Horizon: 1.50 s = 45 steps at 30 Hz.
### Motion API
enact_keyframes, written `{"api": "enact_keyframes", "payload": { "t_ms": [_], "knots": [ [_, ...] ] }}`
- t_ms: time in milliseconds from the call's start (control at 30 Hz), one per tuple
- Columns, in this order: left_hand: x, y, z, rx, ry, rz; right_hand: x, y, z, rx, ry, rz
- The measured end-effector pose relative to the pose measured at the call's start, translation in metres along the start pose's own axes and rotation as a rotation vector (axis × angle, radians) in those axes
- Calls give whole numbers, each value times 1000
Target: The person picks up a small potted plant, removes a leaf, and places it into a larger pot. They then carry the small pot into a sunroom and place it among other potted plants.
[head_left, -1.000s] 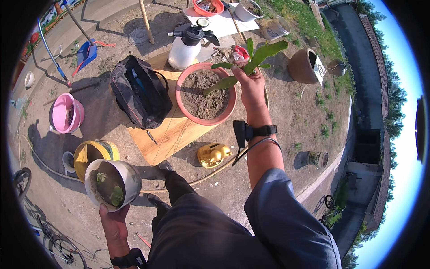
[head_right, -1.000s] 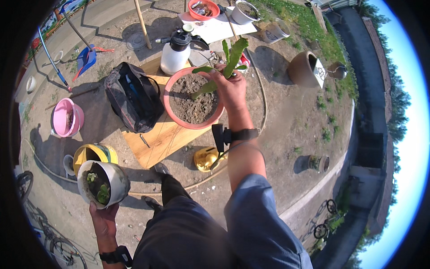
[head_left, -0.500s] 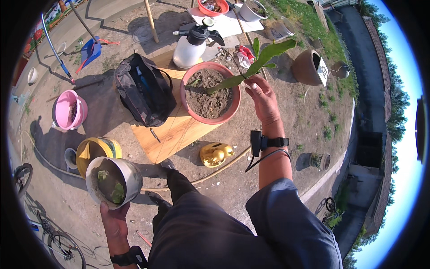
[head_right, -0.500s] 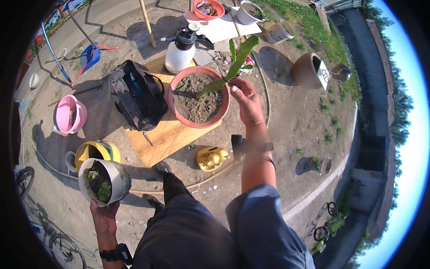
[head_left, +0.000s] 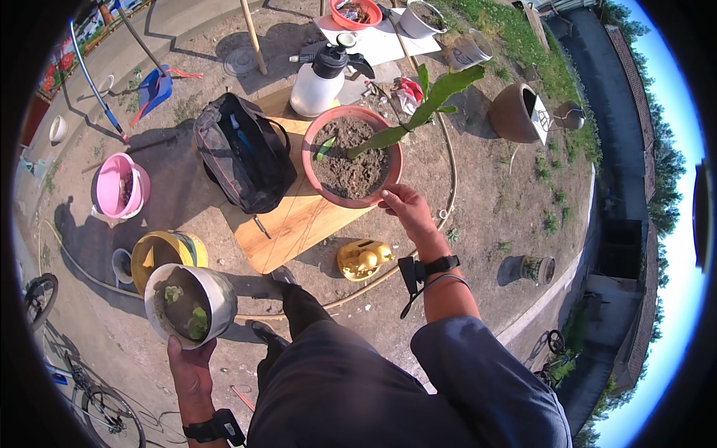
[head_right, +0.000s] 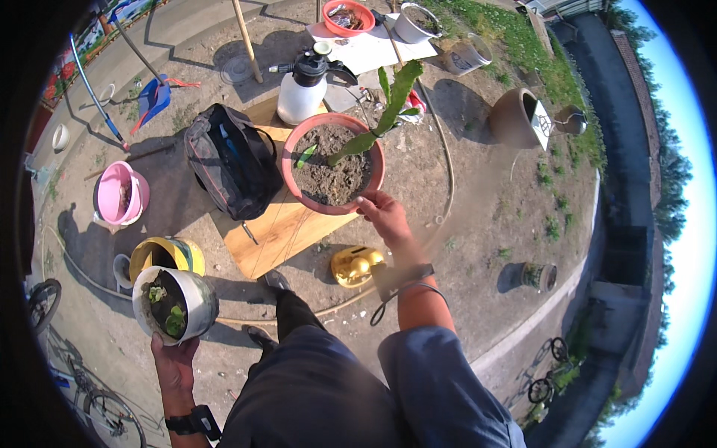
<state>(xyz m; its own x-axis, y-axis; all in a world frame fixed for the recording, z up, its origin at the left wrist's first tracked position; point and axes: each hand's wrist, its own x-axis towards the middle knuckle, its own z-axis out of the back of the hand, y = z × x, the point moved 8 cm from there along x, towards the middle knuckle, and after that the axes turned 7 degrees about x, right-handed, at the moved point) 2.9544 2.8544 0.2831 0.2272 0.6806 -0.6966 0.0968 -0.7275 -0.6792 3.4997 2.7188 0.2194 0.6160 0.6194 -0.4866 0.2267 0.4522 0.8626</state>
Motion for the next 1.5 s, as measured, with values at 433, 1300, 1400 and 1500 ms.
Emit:
{"api": "enact_keyframes", "payload": {
  "t_ms": [433, 1300, 1400, 1500],
  "knots": [
    [0, 10, 11, 15, -5, 13, 72, 57, -115, -832, -129, 279],
    [4, 12, 5, 66, 73, 5, -65, 53, 89, -889, -563, 415],
    [4, 11, 3, 64, 85, 6, -77, 68, 155, -796, -835, 315],
    [3, 14, 7, 52, 73, 8, -75, 90, 145, -689, -779, 337]
  ]
}}
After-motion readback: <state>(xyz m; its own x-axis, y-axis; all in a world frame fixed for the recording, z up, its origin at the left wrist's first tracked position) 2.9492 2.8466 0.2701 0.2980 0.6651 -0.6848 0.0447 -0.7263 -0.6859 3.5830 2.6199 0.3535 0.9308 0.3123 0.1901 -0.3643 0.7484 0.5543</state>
